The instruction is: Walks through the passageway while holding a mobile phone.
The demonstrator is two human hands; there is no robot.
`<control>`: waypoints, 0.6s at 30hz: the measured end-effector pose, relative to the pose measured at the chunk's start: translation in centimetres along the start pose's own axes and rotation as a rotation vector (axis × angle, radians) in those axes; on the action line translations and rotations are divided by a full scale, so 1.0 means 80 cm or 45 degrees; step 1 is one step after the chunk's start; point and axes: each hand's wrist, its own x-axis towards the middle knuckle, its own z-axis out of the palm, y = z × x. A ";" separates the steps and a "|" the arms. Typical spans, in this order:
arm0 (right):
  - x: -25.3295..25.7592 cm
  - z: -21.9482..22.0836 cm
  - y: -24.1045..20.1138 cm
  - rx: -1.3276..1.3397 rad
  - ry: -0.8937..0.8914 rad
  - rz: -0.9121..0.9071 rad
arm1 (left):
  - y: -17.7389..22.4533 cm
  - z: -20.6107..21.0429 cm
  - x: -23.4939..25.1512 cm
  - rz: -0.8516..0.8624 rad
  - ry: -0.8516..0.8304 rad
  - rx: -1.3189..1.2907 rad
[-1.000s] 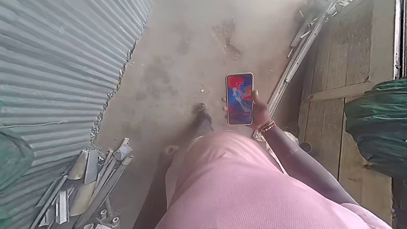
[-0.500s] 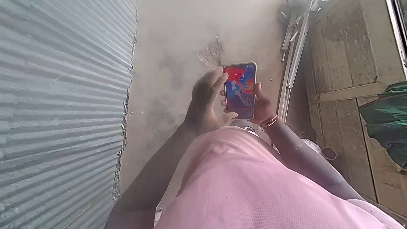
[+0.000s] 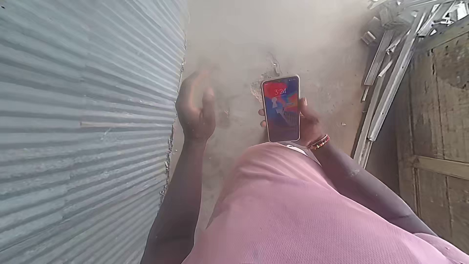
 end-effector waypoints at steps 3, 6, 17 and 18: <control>0.081 -0.018 -0.072 -0.097 0.027 0.076 | -0.038 0.019 0.021 -0.114 -0.042 0.100; 0.157 -0.032 -0.128 -0.125 0.051 0.122 | -0.065 0.045 0.046 -0.071 -0.077 0.119; 0.435 -0.113 -0.283 -0.056 0.088 -0.054 | -0.225 0.168 0.320 0.362 -0.292 -0.022; 0.459 -0.115 -0.302 -0.056 0.110 -0.074 | -0.237 0.177 0.357 0.402 -0.322 -0.029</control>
